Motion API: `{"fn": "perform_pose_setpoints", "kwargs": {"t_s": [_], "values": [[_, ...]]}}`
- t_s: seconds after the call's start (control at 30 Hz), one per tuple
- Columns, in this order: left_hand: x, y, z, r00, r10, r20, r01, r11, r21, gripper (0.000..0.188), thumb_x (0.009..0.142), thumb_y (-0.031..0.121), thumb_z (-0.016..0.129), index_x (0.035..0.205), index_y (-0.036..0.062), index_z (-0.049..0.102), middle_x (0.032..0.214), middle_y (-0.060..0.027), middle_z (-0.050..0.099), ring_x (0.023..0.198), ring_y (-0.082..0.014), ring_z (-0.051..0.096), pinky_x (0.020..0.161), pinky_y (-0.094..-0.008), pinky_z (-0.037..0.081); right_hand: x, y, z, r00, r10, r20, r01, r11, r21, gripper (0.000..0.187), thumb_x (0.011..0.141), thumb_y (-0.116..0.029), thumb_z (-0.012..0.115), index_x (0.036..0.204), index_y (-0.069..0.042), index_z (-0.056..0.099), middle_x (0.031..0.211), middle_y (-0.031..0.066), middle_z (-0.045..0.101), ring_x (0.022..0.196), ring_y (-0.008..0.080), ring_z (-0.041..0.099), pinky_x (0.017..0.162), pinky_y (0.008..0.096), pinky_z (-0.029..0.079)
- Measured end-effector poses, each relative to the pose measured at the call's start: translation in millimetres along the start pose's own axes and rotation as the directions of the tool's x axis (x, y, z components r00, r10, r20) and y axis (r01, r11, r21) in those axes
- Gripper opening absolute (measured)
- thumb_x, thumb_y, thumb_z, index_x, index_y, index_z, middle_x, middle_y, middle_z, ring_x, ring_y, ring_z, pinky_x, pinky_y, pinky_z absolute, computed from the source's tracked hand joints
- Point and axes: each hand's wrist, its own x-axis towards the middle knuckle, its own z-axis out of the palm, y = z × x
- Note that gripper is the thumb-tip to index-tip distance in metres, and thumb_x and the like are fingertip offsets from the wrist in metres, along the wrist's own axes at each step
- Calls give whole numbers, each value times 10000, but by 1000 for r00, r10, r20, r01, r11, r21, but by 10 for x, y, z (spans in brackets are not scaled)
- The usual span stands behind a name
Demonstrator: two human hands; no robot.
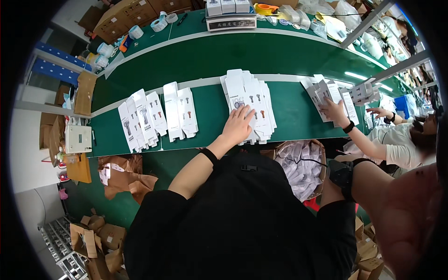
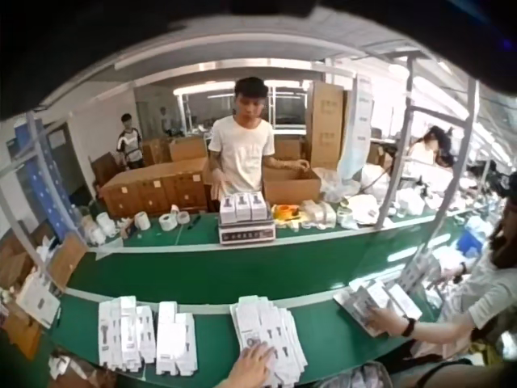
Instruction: Folding cardboard packaging boxes and marking them with a pen on a factory production floor.
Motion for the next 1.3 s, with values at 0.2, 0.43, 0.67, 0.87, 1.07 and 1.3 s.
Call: {"fn": "perform_pose_setpoints", "kwargs": {"t_s": [0.2,0.43,0.67,0.87,1.07,1.3], "values": [[-88,-78,-59,996,-7,84,11,999,-46,607,914,148,558,1508,71,459,1563,-194,414,1477,-391,361,1204,-530,313,143,-22,257,990,-135,-26,137,985,107,545,1064,-450,490,1460,-131,293,998,24,542,744,175,506,638,360,405],[-147,1,-21,983,29,184,-16,997,-73,656,901,138,579,1535,77,423,1589,-203,371,1499,-379,323,1209,-513,311,181,62,217,970,-233,-69,240,964,119,401,1064,-391,502,1340,-116,406,952,40,543,719,192,509,626,374,393],[94,-177,-217,960,74,271,-31,987,-158,841,824,312,728,1561,89,389,1610,-208,336,1513,-399,287,1236,-490,285,222,113,266,984,-140,-108,151,982,110,278,1064,-333,515,1219,-102,519,906,55,544,695,209,511,613,388,381],[51,-216,-327,959,53,279,-13,990,-143,1006,729,389,835,1571,89,374,1628,-210,305,1517,-409,273,1240,-491,279,350,-64,557,973,-184,-141,205,966,159,220,1063,-282,525,1115,-89,616,867,69,545,674,223,514,602,400,370],[-76,-133,-263,964,84,252,-55,991,-120,1040,708,418,873,1558,66,388,1604,-219,326,1515,-406,280,1235,-483,283,410,-87,636,903,-427,-41,426,883,196,287,1068,-282,481,1081,-28,614,862,74,502,685,229,528,571,399,373],[-119,-62,-122,961,29,274,-11,998,-68,1002,712,424,872,1529,53,424,1599,-215,333,1513,-429,271,1197,-508,320,-204,125,1214,924,161,347,-218,967,131,160,857,-169,751,976,-62,768,731,35,627,663,244,620,650,356,481]]}}
